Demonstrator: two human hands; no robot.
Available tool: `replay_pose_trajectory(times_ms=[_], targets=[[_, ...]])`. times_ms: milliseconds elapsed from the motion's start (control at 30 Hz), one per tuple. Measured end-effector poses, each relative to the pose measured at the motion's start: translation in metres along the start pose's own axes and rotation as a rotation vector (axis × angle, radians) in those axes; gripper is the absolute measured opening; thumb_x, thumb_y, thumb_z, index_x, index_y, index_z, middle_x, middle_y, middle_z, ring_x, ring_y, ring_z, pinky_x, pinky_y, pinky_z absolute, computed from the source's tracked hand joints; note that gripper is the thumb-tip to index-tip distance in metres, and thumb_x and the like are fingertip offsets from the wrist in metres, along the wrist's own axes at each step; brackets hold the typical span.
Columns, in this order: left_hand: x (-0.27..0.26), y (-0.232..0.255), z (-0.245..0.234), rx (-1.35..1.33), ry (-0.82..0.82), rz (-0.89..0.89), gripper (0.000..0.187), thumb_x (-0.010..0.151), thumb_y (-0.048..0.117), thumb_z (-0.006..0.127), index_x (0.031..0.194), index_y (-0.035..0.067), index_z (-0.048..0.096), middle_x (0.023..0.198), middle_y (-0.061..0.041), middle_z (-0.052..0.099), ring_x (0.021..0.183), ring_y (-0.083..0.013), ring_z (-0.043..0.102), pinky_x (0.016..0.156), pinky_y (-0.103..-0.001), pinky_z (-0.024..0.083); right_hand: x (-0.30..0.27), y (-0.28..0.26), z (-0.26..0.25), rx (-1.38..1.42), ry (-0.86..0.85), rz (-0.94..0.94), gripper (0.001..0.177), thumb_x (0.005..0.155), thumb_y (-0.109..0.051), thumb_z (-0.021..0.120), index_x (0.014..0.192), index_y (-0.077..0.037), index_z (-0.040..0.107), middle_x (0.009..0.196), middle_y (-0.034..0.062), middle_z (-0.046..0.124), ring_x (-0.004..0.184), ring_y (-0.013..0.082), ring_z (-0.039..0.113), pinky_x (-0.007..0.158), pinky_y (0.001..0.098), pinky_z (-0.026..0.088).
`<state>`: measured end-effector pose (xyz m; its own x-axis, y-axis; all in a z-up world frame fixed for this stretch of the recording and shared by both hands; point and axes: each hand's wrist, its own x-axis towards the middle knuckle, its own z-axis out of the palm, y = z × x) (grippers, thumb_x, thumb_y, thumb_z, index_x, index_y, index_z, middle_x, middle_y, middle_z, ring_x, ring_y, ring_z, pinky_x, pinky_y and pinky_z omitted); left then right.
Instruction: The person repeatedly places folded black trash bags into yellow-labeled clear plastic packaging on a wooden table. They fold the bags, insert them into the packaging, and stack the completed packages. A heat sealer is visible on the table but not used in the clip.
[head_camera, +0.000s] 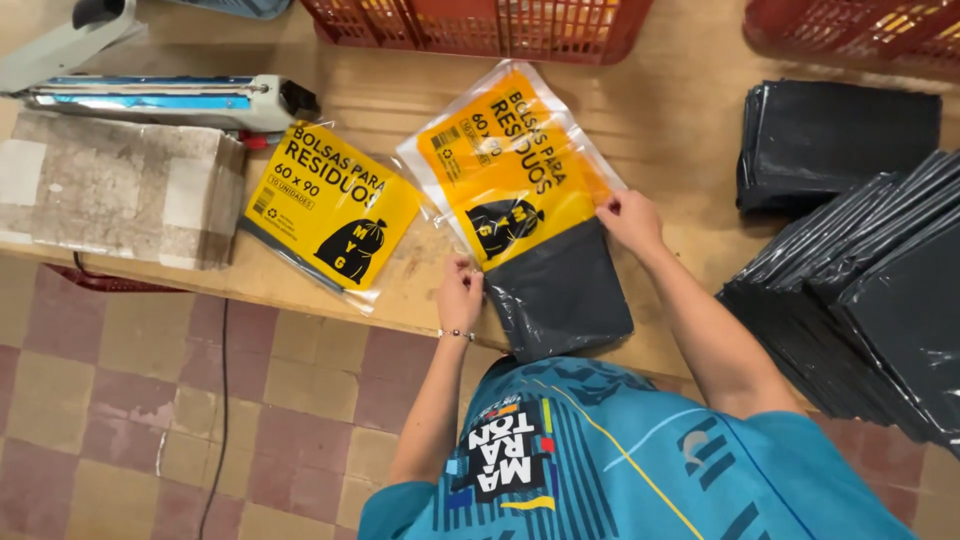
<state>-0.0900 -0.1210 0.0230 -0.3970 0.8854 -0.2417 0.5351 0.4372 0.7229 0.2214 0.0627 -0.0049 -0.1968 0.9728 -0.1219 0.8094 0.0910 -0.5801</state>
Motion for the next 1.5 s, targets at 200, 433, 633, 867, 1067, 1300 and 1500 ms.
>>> replay_pose_trajectory(times_ms=[200, 433, 633, 867, 1067, 1300, 1500], targets=[[-0.058, -0.04, 0.016, 0.128, -0.099, 0.034, 0.037, 0.097, 0.037, 0.061, 0.126, 0.014, 0.054, 0.095, -0.019, 0.076, 0.093, -0.0441, 0.073, 0.083, -0.055, 0.058, -0.111, 0.003, -0.047, -0.094, -0.352, 0.065, 0.031, 0.095, -0.036, 0.067, 0.1, -0.005, 0.073, 0.096, 0.0221, 0.074, 0.1, 0.0436, 0.071, 0.084, 0.0524, 0.056], [-0.114, -0.003, -0.036, 0.083, -0.166, 0.029, 0.038, 0.093, 0.037, 0.066, 0.126, 0.023, 0.051, 0.092, -0.007, 0.078, 0.093, -0.0349, 0.075, 0.081, -0.05, 0.06, -0.182, 0.026, -0.035, 0.599, -0.436, 0.13, 0.018, 0.086, -0.017, 0.079, 0.072, -0.007, 0.074, 0.056, 0.0058, 0.059, 0.046, 0.0192, 0.061, 0.045, 0.0299, 0.053], [-0.107, 0.133, -0.1, 0.273, 0.241, 0.853, 0.097, 0.086, 0.082, 0.044, 0.152, 0.011, 0.038, 0.154, -0.015, 0.046, 0.149, -0.0355, 0.037, 0.124, -0.06, 0.033, -0.173, -0.187, -0.149, 1.094, -0.35, -0.118, 0.02, 0.102, -0.018, 0.058, 0.086, -0.007, 0.06, 0.065, 0.0049, 0.06, 0.058, 0.0108, 0.055, 0.058, 0.0235, 0.046], [-0.043, 0.162, -0.192, 0.204, 0.488, 0.84, 0.03, 0.08, -0.01, 0.063, 0.104, 0.006, 0.067, 0.093, -0.011, 0.071, 0.083, -0.0274, 0.069, 0.066, -0.036, 0.056, -0.205, -0.184, -0.234, 0.318, 0.074, -0.397, 0.018, 0.096, -0.002, 0.062, 0.11, 0.004, 0.071, 0.111, 0.0191, 0.068, 0.108, 0.0298, 0.064, 0.104, 0.038, 0.047], [0.002, 0.153, -0.281, 0.555, 1.011, 0.826, 0.015, 0.098, 0.0, 0.061, 0.096, 0.013, 0.067, 0.085, -0.001, 0.068, 0.077, -0.0165, 0.06, 0.058, -0.028, 0.036, -0.22, 0.052, -0.196, -0.203, 0.051, 0.062, 0.022, 0.131, -0.012, 0.04, 0.127, 0.0, 0.058, 0.109, 0.0234, 0.055, 0.1, 0.0361, 0.053, 0.097, 0.045, 0.04], [0.098, -0.02, -0.194, 0.8, 0.69, 0.745, 0.008, 0.092, 0.01, 0.062, 0.086, 0.014, 0.063, 0.079, -0.008, 0.058, 0.073, -0.0293, 0.056, 0.067, -0.04, 0.046, -0.284, 0.068, -0.24, -0.149, 0.431, -0.181, 0.052, 0.101, 0.021, 0.071, 0.15, 0.023, 0.053, 0.145, 0.0446, 0.053, 0.14, 0.0547, 0.051, 0.128, 0.0525, 0.034], [0.095, -0.078, -0.14, 0.807, 0.391, 0.421, 0.023, 0.095, 0.033, 0.07, 0.095, 0.01, 0.066, 0.098, -0.014, 0.068, 0.096, -0.0373, 0.061, 0.079, -0.048, 0.049, -0.294, 0.024, -0.264, -0.77, 0.573, -0.163, 0.035, 0.095, -0.014, 0.083, 0.129, -0.006, 0.076, 0.121, 0.0156, 0.074, 0.111, 0.033, 0.071, 0.097, 0.0429, 0.056]])
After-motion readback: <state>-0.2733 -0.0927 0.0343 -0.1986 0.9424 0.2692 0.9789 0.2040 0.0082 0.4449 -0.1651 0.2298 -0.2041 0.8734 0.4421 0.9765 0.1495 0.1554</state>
